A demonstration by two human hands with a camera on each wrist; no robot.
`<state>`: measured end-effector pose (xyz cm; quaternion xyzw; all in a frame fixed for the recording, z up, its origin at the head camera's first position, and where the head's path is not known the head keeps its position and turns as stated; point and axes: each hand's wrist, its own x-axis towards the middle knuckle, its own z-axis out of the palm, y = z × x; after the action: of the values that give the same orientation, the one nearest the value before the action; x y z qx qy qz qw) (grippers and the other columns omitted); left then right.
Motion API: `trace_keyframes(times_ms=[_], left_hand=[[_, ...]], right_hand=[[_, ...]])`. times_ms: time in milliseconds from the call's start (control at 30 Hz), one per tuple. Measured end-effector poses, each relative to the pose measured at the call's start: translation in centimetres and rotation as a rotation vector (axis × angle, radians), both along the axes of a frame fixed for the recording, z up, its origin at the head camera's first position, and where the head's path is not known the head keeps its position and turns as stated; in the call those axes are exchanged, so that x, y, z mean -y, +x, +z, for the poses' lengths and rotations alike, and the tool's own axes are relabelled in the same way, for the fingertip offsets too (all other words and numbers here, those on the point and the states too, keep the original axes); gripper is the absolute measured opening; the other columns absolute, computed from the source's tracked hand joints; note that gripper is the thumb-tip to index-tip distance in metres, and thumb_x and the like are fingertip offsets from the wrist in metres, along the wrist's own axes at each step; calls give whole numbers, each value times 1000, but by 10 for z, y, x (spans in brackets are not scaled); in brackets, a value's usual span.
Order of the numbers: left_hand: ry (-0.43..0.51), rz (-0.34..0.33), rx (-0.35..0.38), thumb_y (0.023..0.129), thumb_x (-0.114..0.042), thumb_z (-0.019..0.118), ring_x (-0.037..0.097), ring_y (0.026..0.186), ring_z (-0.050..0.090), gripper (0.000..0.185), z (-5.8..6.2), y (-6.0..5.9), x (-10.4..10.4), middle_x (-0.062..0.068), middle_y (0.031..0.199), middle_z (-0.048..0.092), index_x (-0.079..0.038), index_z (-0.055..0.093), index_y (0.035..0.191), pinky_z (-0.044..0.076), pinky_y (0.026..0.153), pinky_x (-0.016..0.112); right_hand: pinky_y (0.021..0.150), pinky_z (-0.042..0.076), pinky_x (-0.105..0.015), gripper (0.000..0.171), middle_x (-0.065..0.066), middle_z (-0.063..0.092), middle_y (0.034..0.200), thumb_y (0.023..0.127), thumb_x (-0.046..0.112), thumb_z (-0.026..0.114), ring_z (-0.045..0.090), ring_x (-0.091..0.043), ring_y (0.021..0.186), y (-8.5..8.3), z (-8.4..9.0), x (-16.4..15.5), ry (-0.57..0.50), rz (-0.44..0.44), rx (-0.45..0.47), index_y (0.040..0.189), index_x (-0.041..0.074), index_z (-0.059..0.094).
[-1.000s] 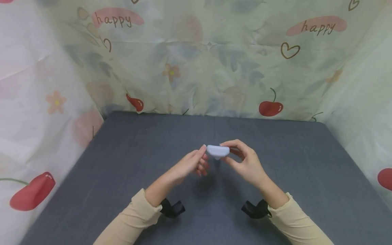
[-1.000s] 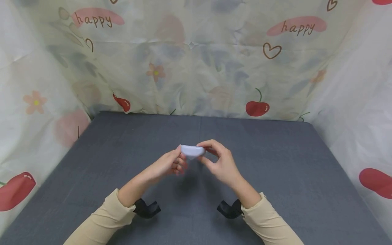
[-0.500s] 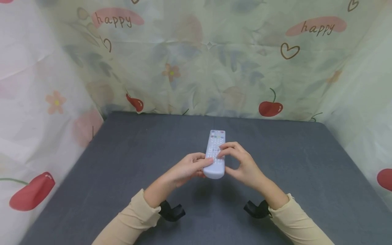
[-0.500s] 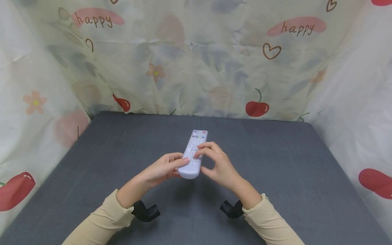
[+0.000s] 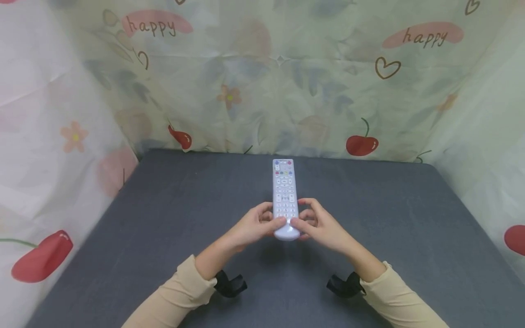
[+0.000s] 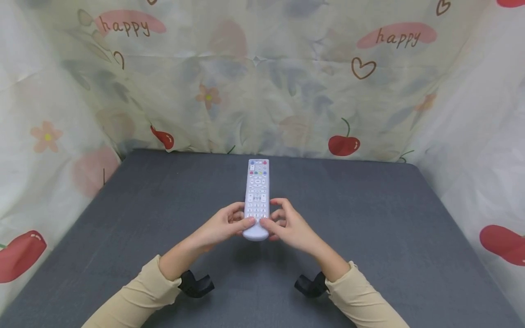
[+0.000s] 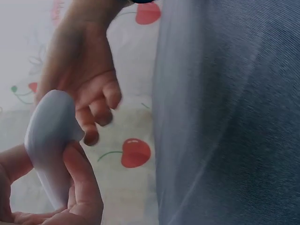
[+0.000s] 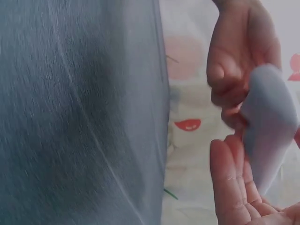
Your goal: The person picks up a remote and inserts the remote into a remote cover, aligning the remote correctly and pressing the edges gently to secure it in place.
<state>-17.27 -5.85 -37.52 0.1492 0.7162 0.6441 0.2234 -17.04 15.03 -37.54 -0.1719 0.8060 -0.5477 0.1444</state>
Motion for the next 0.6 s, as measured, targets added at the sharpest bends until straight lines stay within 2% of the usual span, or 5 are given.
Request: trace_keyframes(times_ms=[100,267,367,467,600], left_hand=[[-27,13,-40,94,-18,56,12,85,63,52,-5,0,-2,24,110,61,2,35,137,54,79,31],[-70,35,-82,93,-17,57,12,81,63,55,-12,-2,-4,24,105,62,1,34,139,54,75,29],[-108,42,-93,93,-19,58,12,79,62,56,-14,-2,-6,22,103,62,1,34,139,53,72,28],[-154,28,-91,91,-20,60,11,77,62,57,-14,-2,-6,18,100,62,1,36,139,52,69,25],[-237,-22,-89,89,-21,64,10,71,61,59,-15,-2,-4,14,95,61,0,37,137,47,62,22]], right_hand=[[70,57,-34,69,-20,59,98,88,21,65,65,-14,76,1,-3,1,-1,16,51,137,-2,22],[69,57,-32,74,-21,58,97,86,13,67,65,-11,74,2,-7,2,-32,37,61,138,-7,19],[70,56,-32,77,-21,58,97,85,14,68,66,-12,75,2,-9,3,-26,37,78,139,-8,18],[70,57,-33,77,-22,60,99,86,15,67,67,-15,77,1,-12,2,-13,32,95,140,-8,19],[70,56,-34,75,-23,61,98,86,11,66,68,-17,78,-1,-16,1,-13,24,112,140,-9,19]])
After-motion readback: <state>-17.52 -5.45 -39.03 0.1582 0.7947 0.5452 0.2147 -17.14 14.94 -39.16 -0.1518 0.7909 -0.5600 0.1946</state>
